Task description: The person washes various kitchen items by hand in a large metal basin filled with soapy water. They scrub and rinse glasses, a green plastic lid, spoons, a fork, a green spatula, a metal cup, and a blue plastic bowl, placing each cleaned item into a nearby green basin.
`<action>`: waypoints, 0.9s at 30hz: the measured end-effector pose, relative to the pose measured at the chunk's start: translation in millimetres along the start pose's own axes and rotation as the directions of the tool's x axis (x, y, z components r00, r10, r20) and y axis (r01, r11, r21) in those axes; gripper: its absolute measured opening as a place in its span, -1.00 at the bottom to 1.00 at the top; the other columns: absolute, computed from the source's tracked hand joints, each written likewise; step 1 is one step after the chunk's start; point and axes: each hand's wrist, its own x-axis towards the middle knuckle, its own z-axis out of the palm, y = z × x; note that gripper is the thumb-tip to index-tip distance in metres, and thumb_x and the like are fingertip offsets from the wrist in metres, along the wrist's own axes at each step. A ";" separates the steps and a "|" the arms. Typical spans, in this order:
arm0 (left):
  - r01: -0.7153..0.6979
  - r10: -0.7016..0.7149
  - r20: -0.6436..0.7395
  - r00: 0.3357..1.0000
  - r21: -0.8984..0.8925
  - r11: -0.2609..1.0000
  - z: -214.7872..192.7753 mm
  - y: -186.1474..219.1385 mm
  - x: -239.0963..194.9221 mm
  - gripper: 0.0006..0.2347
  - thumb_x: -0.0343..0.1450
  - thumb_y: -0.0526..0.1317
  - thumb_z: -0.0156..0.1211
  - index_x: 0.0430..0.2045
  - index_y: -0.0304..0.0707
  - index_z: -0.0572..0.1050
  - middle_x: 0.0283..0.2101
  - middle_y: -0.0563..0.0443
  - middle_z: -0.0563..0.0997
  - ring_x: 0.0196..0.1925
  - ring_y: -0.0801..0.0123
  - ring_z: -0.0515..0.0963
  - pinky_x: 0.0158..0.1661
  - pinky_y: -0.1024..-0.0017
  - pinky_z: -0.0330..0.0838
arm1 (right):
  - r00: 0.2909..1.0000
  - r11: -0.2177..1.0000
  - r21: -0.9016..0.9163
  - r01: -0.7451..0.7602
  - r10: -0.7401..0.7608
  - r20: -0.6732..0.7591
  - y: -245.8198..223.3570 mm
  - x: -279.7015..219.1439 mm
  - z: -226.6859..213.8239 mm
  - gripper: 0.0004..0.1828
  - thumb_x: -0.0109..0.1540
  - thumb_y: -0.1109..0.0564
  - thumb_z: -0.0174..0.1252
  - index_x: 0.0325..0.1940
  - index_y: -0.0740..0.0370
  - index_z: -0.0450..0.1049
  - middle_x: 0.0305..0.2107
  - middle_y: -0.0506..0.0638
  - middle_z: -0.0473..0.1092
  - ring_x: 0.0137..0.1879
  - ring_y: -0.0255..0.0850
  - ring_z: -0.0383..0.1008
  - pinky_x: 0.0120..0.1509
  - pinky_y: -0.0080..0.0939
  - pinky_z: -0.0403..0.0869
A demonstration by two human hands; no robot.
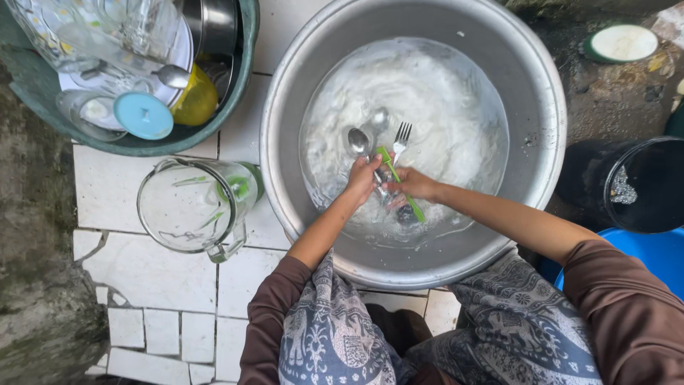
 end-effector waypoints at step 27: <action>-0.006 -0.022 0.211 0.977 0.129 0.992 14.3 17.1 -21.2 -0.65 0.48 -0.33 0.08 0.18 -0.28 0.27 0.04 -0.05 0.60 0.07 0.37 0.64 -0.03 0.38 0.60 | 0.998 0.835 -0.548 0.048 -0.066 -0.012 44.3 25.3 -20.5 -0.49 0.37 -0.27 0.05 -0.14 0.17 0.66 -0.29 -0.03 0.58 -0.17 -0.34 0.52 0.04 -0.29 0.42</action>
